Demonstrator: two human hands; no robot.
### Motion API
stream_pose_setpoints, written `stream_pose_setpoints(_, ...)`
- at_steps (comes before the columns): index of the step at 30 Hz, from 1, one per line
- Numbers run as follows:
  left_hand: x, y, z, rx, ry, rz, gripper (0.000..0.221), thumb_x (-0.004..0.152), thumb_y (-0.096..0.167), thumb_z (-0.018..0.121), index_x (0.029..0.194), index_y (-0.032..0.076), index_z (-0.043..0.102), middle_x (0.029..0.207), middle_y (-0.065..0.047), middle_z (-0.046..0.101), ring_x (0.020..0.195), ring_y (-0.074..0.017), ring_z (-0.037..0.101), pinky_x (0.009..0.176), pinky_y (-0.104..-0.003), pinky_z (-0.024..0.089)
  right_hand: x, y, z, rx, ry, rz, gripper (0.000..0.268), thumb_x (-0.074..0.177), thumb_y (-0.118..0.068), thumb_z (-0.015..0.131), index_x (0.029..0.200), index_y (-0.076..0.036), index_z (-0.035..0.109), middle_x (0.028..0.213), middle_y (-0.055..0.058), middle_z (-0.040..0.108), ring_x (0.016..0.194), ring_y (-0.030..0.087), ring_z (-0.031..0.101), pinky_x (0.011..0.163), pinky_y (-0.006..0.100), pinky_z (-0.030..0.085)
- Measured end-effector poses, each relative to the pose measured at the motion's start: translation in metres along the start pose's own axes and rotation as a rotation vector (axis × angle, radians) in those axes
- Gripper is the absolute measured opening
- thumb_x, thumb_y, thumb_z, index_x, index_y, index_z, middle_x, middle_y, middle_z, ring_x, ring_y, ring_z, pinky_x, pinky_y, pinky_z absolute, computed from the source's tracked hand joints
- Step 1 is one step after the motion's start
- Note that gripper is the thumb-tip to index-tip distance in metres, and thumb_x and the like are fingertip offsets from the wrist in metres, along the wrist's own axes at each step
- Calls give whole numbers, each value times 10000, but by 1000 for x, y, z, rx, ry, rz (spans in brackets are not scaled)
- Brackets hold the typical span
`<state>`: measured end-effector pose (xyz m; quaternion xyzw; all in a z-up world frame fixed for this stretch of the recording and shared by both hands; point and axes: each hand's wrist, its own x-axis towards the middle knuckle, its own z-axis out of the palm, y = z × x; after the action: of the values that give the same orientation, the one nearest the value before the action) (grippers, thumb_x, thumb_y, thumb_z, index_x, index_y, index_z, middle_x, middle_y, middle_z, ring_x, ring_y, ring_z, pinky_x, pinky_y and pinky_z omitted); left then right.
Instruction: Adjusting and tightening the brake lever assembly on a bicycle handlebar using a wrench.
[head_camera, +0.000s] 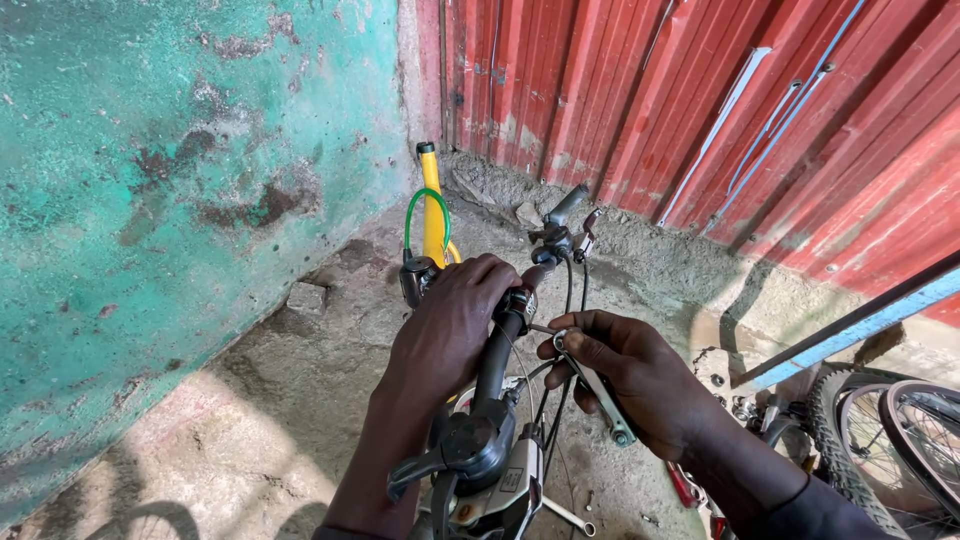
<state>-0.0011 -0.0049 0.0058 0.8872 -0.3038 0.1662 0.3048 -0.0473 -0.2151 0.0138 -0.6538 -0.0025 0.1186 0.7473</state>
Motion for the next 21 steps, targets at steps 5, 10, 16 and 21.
stream_pose_setpoints(5,-1,-1,1,-23,21,28,252,853,25,643,1094,94,614,1043,-103,641,939,-320,630,819,-464,475,16,7,-22,309,-47,311,344,1016,-185,565,1189,107,618,988,232,698,539,112,573,386,164,469)
stream_pose_setpoints(10,1,-2,5,14,-31,-53,427,789,-72,687,1161,108,579,1141,-101,639,988,-316,637,812,-471,502,16,5,-17,280,2,304,361,1021,-196,556,1183,116,637,971,266,713,614,182,608,373,223,481)
stream_pose_setpoints(16,-3,-4,1,-44,34,18,558,708,-202,659,1232,-12,630,1339,-161,601,1127,-343,658,967,-481,526,11,10,-11,-182,-36,-38,329,948,-119,618,1214,61,688,925,249,760,686,359,781,384,346,480)
stream_pose_setpoints(21,-3,-29,-3,212,9,46,697,627,64,852,1286,246,720,1256,-36,722,1290,-242,540,1141,-482,232,13,6,-6,-141,-53,27,331,954,-135,609,1216,44,700,942,280,765,699,369,766,328,290,374)
